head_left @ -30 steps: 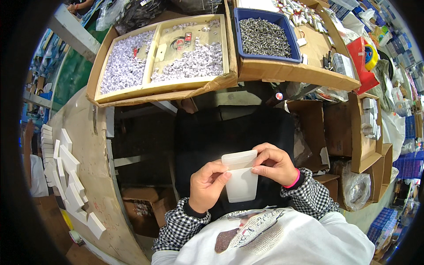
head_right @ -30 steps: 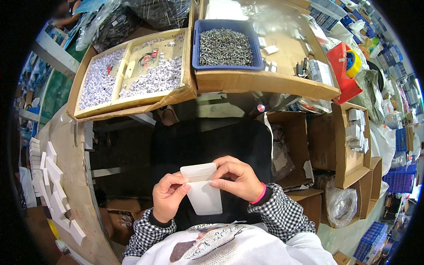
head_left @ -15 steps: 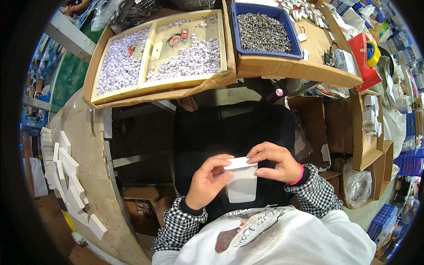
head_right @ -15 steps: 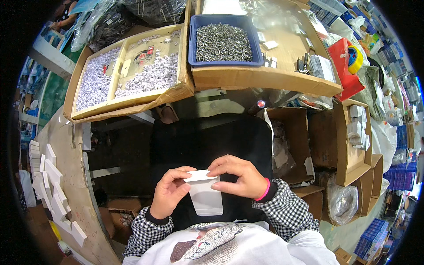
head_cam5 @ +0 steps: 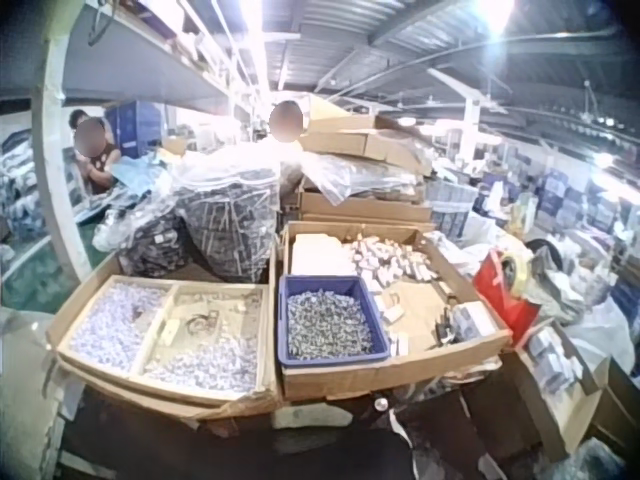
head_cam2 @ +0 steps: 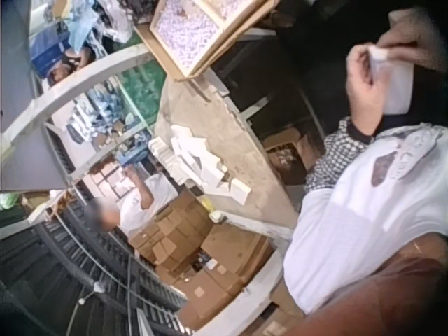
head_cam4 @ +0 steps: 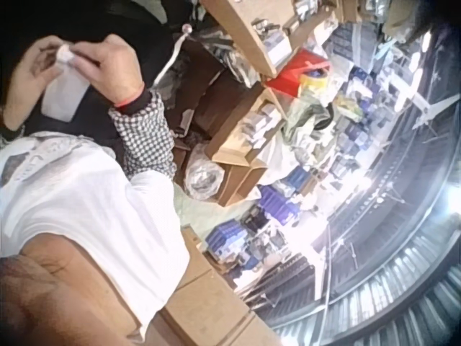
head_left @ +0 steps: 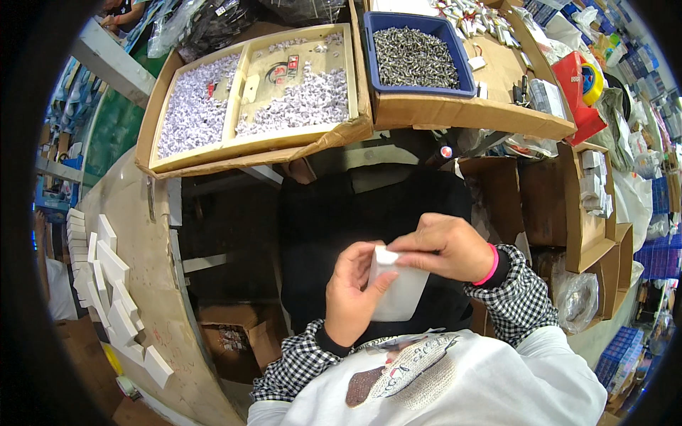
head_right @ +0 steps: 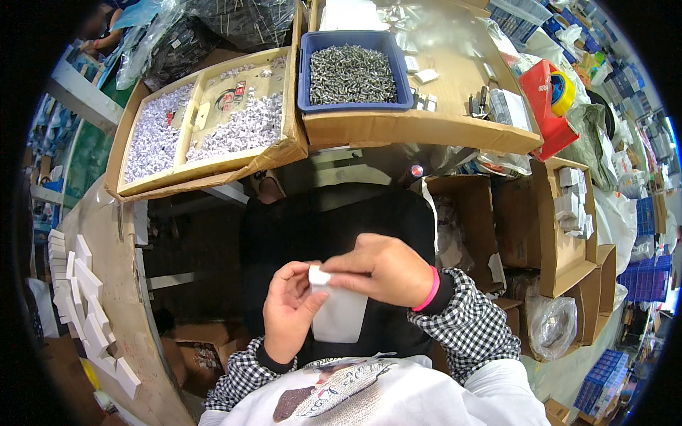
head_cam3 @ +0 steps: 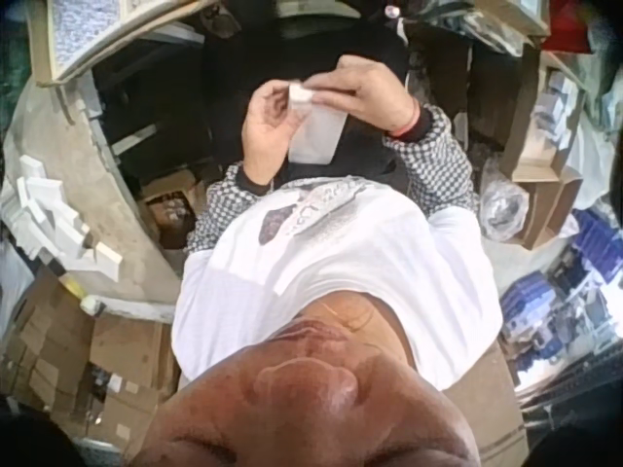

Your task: The person repeatedly assembles small white rectangular components by inserting metal fasteners and other small parts, then places the assembled units into a cardboard box. The process is repeated continuously throughout the clip.

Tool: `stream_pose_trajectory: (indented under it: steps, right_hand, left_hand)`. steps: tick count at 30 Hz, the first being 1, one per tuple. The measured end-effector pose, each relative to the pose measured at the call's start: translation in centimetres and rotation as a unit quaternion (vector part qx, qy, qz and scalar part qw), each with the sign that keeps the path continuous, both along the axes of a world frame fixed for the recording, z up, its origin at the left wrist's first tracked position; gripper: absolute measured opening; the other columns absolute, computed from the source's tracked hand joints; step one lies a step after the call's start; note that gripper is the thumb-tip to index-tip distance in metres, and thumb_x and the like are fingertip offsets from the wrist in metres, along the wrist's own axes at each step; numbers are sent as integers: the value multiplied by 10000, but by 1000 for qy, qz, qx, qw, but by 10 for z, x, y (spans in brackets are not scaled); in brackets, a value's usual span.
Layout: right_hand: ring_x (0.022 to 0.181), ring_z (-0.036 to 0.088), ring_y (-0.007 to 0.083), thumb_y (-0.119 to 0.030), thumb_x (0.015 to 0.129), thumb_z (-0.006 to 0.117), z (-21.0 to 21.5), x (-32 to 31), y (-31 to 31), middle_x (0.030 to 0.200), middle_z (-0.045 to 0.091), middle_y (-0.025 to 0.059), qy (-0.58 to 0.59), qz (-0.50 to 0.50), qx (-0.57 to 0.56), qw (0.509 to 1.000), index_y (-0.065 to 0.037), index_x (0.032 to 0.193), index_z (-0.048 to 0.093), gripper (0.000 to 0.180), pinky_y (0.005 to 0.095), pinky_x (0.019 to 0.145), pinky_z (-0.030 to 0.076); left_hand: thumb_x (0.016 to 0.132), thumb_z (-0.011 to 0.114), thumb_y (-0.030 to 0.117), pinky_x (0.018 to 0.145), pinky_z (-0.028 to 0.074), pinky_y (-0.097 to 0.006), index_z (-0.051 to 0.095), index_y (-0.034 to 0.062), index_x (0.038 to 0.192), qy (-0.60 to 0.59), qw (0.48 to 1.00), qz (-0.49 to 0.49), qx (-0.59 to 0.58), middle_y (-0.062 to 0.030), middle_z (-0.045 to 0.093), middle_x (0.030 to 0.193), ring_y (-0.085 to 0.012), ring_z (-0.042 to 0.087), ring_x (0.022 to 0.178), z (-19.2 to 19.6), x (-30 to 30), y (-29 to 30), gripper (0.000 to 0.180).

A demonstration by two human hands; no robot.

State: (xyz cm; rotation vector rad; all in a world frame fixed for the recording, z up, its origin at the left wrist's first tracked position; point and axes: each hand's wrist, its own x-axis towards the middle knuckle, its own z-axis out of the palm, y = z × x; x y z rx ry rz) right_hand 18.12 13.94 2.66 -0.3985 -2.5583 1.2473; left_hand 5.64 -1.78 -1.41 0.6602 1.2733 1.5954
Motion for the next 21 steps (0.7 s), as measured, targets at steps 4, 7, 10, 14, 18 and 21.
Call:
stream_pose_trajectory:
  steps: [4, 7, 10, 14, 18, 21]
  right_hand:
    - [622, 543, 195, -152, 753, 719, -5, -3, -8, 723, 652, 47, 18, -77, -8, 997, -87, 942, 713, 199, 302, 577, 471]
    - [627, 558, 185, -138, 755, 716, -11, -9, -25, 714, 648, 58, 49, -127, 7, 991, -84, 938, 713, 191, 291, 577, 477]
    - [618, 557, 178, -131, 760, 710, -14, -11, -35, 708, 648, 61, 51, -168, 9, 984, -86, 945, 714, 190, 285, 570, 474]
    - [609, 555, 175, -128, 768, 702, -9, -11, -37, 708, 652, 55, 27, -198, -32, 979, -94, 943, 718, 179, 288, 564, 470]
    - [606, 557, 173, -130, 766, 701, -3, -12, -38, 712, 660, 48, 37, -187, -4, 982, -92, 925, 723, 164, 287, 568, 473]
    - [636, 566, 175, -135, 768, 698, 0, -13, -36, 760, 676, 44, 36, -162, 10, 986, -89, 922, 723, 163, 285, 601, 483]
  left_hand:
    - [715, 790, 164, 937, 452, -340, 386, 1, 1302, 136, 986, -44, -90, -168, 500, 1234, -259, 535, 1114, -1, 2, 2, 731]
    - [569, 863, 321, 908, 453, -380, 276, 25, 1365, 383, 917, -16, -108, -205, 478, 1234, -326, 537, 1089, -1, 13, 2, 1033]
    - [566, 852, 296, 854, 474, -389, 274, 23, 1357, 443, 890, 24, -108, -203, 494, 1193, -343, 550, 1039, -4, 18, 7, 1017]
    - [578, 825, 257, 800, 494, -399, 305, 18, 1333, 460, 882, 57, -87, -192, 524, 1133, -344, 568, 983, -6, 18, 6, 947]
    - [566, 827, 255, 780, 499, -400, 315, 24, 1328, 451, 885, 65, -91, -183, 534, 1104, -339, 576, 955, -4, 18, 4, 946]
    - [573, 829, 259, 766, 501, -401, 310, 30, 1336, 446, 887, 70, -92, -182, 536, 1095, -341, 580, 941, -1, 17, 4, 950]
